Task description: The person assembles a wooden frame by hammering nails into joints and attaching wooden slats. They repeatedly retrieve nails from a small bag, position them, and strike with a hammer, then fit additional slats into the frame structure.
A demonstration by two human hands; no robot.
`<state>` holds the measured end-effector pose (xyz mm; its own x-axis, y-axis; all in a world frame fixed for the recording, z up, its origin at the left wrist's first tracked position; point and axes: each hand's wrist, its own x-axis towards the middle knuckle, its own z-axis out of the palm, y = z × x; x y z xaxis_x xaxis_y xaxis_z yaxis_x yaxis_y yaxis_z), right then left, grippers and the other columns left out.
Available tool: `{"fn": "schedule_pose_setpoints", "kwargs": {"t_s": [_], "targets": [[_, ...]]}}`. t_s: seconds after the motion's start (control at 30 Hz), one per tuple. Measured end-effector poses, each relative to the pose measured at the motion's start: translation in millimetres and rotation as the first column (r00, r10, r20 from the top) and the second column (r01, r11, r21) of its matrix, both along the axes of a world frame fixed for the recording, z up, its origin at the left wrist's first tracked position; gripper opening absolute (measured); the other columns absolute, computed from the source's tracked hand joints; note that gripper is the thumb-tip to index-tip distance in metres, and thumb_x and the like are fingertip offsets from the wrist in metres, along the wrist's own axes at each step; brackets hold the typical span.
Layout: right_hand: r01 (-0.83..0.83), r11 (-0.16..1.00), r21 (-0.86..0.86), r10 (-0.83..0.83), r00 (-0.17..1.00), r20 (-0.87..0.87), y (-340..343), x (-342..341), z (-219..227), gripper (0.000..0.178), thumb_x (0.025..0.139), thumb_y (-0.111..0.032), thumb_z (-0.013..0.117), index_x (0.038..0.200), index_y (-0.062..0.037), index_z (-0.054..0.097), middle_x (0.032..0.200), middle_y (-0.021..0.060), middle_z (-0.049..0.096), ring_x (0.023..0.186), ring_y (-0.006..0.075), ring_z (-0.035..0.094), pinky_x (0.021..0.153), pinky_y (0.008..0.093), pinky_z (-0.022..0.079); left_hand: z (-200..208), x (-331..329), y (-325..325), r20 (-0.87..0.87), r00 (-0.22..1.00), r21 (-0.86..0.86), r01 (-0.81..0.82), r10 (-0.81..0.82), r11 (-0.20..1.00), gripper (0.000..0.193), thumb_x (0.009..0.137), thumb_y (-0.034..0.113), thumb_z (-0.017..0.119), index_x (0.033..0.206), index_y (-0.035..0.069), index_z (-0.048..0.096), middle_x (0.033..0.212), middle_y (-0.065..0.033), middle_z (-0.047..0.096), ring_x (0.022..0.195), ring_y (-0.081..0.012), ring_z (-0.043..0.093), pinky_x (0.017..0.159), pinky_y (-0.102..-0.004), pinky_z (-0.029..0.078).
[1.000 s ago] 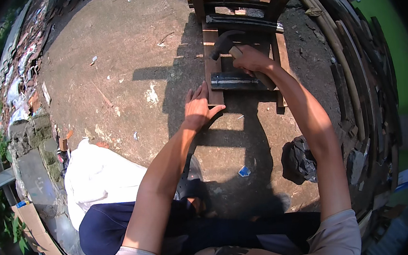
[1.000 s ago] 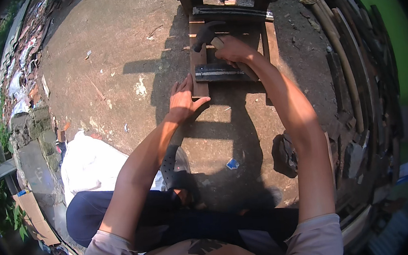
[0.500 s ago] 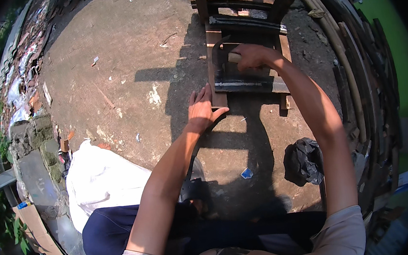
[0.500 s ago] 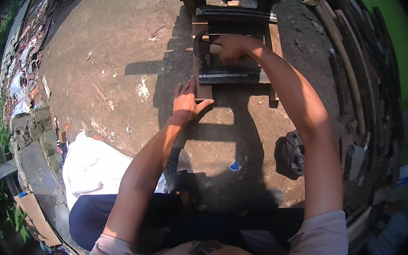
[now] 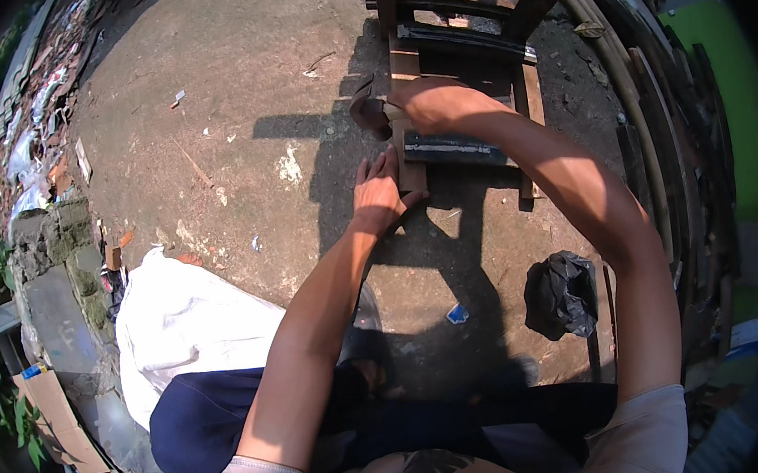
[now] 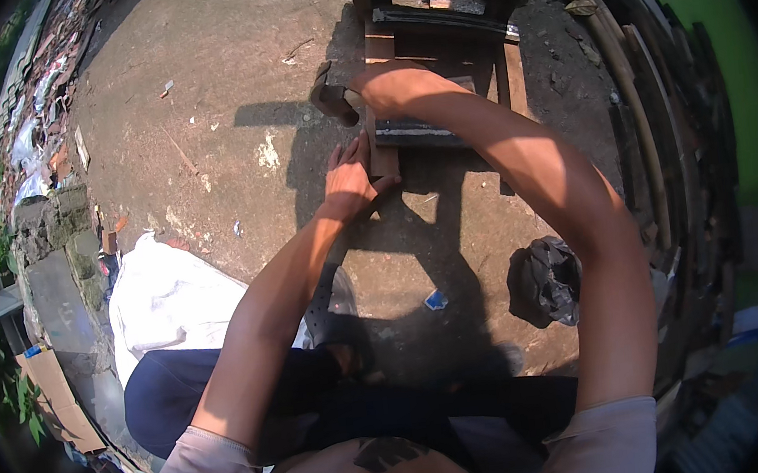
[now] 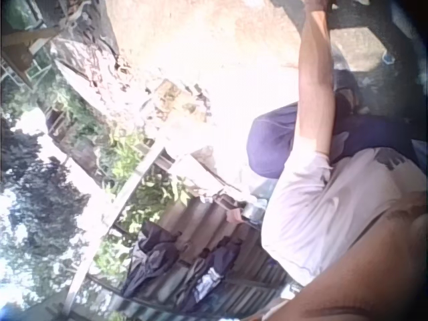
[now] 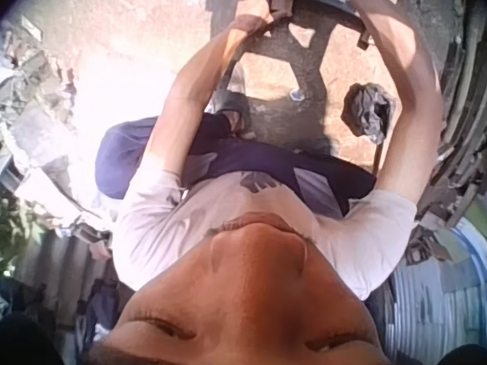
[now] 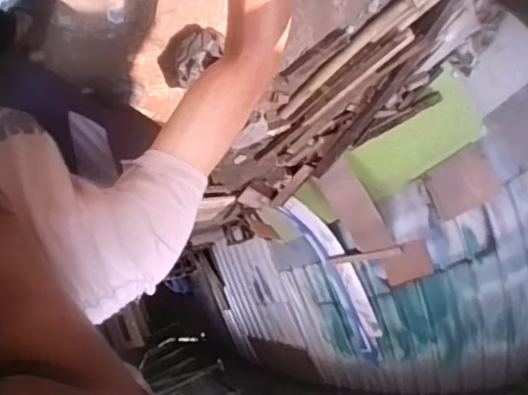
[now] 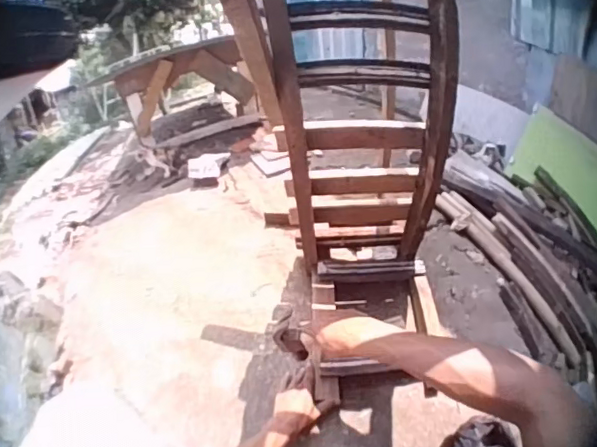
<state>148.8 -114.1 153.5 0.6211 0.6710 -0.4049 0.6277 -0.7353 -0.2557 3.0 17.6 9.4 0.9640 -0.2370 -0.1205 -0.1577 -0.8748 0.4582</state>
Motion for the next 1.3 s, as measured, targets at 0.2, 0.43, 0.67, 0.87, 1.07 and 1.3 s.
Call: {"fn": "schedule_pose_setpoints", "kwargs": {"t_s": [0.2, 0.43, 0.67, 0.87, 1.07, 1.3], "targets": [[0.124, 0.977, -0.176, -0.122, 0.992, 0.022, -1, 2, 42, 0.029, 0.081, -0.008, 0.058, 0.108, -0.0010, 0.067, 0.104, 0.0213, 0.068, 0.094, 0.0369, 0.068, 0.076, 0.0452, 0.056, 5, 1, -15, -0.004, 1.000, -0.107, -0.001, 0.000, 0.994, 0.110, 0.075, 0.063, 0.068, 0.147, -0.006, 0.022, 0.143, -0.0225, 0.044, 0.138, -0.0306, 0.038, 0.116, -0.0462, 0.021], [0.145, 0.896, -0.419, -0.178, 0.983, -0.040, -10, -20, 60, 0.025, 0.084, -0.010, 0.058, 0.104, -0.0009, 0.068, 0.109, 0.0238, 0.066, 0.100, 0.0362, 0.066, 0.081, 0.0449, 0.055, 4, 1, -23, 0.046, 0.998, -0.080, 0.051, -0.048, 0.995, 0.105, 0.077, 0.060, 0.068, 0.146, -0.006, 0.026, 0.145, -0.0229, 0.042, 0.138, -0.0308, 0.038, 0.116, -0.0466, 0.021], [0.171, 0.920, -0.353, -0.190, 0.982, -0.020, -19, -31, 26, 0.026, 0.083, -0.010, 0.060, 0.106, -0.0018, 0.070, 0.104, 0.0167, 0.070, 0.101, 0.0329, 0.068, 0.079, 0.0425, 0.056, 2, 1, -16, 0.017, 0.999, -0.022, 0.033, -0.033, 0.999, 0.099, 0.079, 0.057, 0.067, 0.145, -0.007, 0.030, 0.147, -0.0228, 0.039, 0.138, -0.0307, 0.037, 0.116, -0.0472, 0.020], [0.235, 0.850, -0.472, -0.266, 0.964, 0.002, -66, -65, 3, 0.027, 0.083, -0.009, 0.061, 0.108, -0.0060, 0.070, 0.109, 0.0161, 0.069, 0.101, 0.0319, 0.068, 0.081, 0.0411, 0.056, 1, -1, -16, 0.024, 1.000, -0.058, 0.003, -0.001, 0.998, 0.098, 0.080, 0.057, 0.066, 0.146, -0.005, 0.028, 0.146, -0.0184, 0.042, 0.138, -0.0286, 0.038, 0.116, -0.0452, 0.020], [0.302, 0.951, -0.071, -0.294, 0.950, 0.108, -27, -55, 58, 0.026, 0.083, -0.007, 0.055, 0.105, -0.0069, 0.069, 0.100, 0.0201, 0.069, 0.097, 0.0359, 0.067, 0.079, 0.0441, 0.055, -1, 1, -13, -0.028, 1.000, -0.056, -0.003, 0.002, 0.998, 0.106, 0.076, 0.063, 0.067, 0.147, -0.004, 0.024, 0.146, -0.0205, 0.041, 0.140, -0.0298, 0.035, 0.117, -0.0442, 0.020], [0.184, 0.916, -0.355, -0.161, 0.982, 0.094, 0, -46, 37, 0.032, 0.079, -0.004, 0.062, 0.110, -0.0042, 0.068, 0.103, 0.0196, 0.069, 0.099, 0.0353, 0.068, 0.080, 0.0435, 0.057, -9, 4, -11, 0.049, 0.998, -0.050, 0.033, -0.030, 0.998, 0.106, 0.077, 0.063, 0.066, 0.147, -0.004, 0.025, 0.145, -0.0229, 0.042, 0.139, -0.0312, 0.035, 0.117, -0.0475, 0.019]]}}
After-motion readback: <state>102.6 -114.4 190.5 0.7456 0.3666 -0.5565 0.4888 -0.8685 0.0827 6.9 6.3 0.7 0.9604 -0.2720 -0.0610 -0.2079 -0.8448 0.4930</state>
